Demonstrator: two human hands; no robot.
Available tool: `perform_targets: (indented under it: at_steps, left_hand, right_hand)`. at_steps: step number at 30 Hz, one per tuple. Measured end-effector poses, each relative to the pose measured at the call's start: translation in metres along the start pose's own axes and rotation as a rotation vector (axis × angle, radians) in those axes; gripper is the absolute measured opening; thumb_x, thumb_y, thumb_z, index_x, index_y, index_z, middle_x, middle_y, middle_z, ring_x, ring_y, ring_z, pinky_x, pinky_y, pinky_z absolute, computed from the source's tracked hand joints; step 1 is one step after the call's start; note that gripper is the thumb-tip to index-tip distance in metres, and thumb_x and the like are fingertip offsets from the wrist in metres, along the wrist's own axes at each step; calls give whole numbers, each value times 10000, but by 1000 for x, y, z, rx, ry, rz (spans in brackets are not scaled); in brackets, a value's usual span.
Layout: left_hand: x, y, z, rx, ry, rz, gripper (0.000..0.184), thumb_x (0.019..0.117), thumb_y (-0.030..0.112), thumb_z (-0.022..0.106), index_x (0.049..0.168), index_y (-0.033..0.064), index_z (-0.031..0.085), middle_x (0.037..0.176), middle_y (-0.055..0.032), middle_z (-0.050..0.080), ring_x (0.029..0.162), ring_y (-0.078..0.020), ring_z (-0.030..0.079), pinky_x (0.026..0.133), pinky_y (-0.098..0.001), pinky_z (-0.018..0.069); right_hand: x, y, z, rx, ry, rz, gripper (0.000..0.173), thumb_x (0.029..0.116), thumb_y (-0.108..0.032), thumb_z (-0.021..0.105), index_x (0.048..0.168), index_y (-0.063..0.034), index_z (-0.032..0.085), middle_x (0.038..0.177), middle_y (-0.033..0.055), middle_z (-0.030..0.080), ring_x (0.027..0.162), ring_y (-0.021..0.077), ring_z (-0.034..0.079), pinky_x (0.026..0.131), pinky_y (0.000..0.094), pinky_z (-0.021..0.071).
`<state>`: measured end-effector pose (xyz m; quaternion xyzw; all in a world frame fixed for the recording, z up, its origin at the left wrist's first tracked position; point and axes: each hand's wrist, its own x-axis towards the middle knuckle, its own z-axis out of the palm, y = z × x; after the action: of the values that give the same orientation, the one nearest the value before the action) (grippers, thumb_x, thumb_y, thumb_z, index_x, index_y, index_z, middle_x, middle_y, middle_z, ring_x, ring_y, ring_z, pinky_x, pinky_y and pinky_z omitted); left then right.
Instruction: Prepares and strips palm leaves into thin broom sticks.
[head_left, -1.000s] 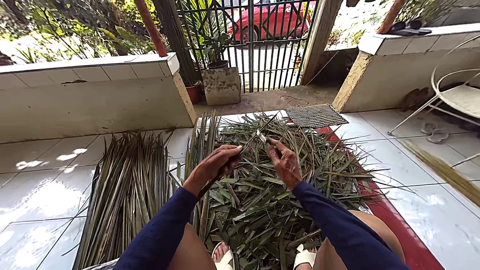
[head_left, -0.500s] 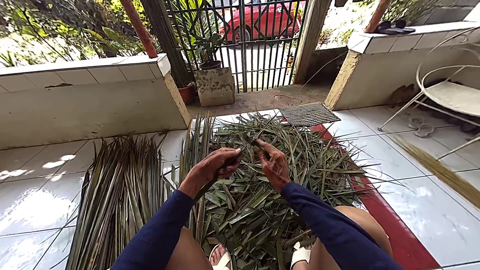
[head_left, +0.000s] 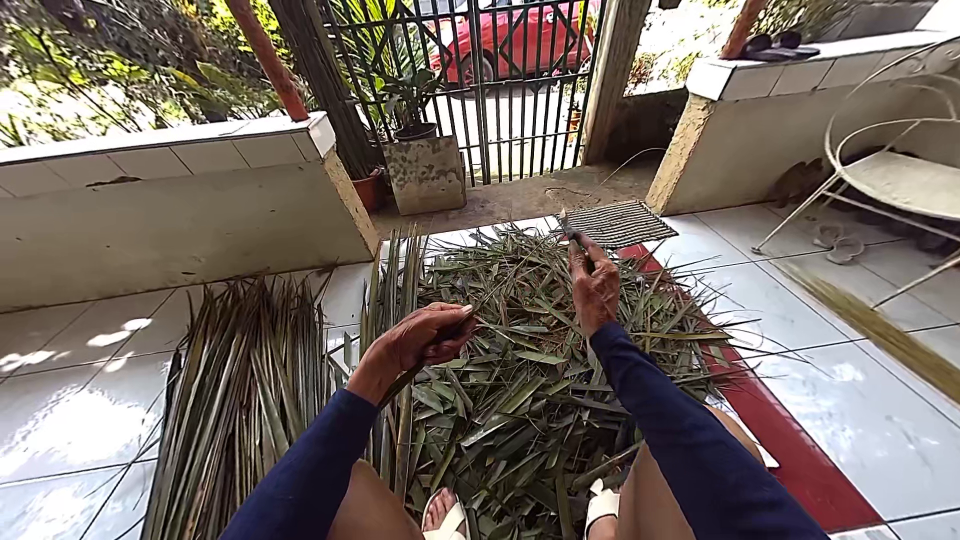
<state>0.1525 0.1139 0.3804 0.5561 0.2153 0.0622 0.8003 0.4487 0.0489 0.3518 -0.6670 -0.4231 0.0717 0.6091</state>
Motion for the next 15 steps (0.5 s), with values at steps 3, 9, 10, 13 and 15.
perform_targets:
  at_steps: [3,9,10,13,15]
  left_hand:
    - [0,1,2,78,120,47,422,1120,351,346,899,91,595,585,38,430,384,-32,349,347,-168,305]
    - [10,3,14,367,367,65,391,1116,358,418,962,69,632,619,-9,506,417,-70,421,373,-190,346]
    - [13,3,15,406,378,71,395,1116,360,421,965,66,638,618,-15,517,419,-75,432,376,-193,353]
    - [16,3,15,474,385,95,394,1115,359,427,972,64,647,620,-20,540,427,-80,458,380,-196,369]
    - [16,3,14,489,376,107,391,1113,358,432,964,66,646,622,-20,538,430,-80,459,381,-194,364]
  right_hand:
    - [-6,-7,-9,0,-62,-22,369,1083,-376,521,1383,-204,648,944,94,700,690,213,611,658,450,524]
    - [-54,-26,14,-63,-467,-67,341,1050,-391,561,1341,-275,697,924,29,724,737,169,641,723,447,545]
    - [-58,-25,16,-81,-498,-73,347,1048,-415,553,1336,-287,700,992,10,743,802,160,670,771,454,555]
    - [-60,-24,19,-127,-495,-82,362,1054,-453,528,1340,-311,697,1181,-47,744,972,136,703,872,464,560]
    - [-56,-25,17,-139,-438,-70,362,1057,-441,527,1350,-307,692,1153,-19,749,968,169,706,857,499,556]
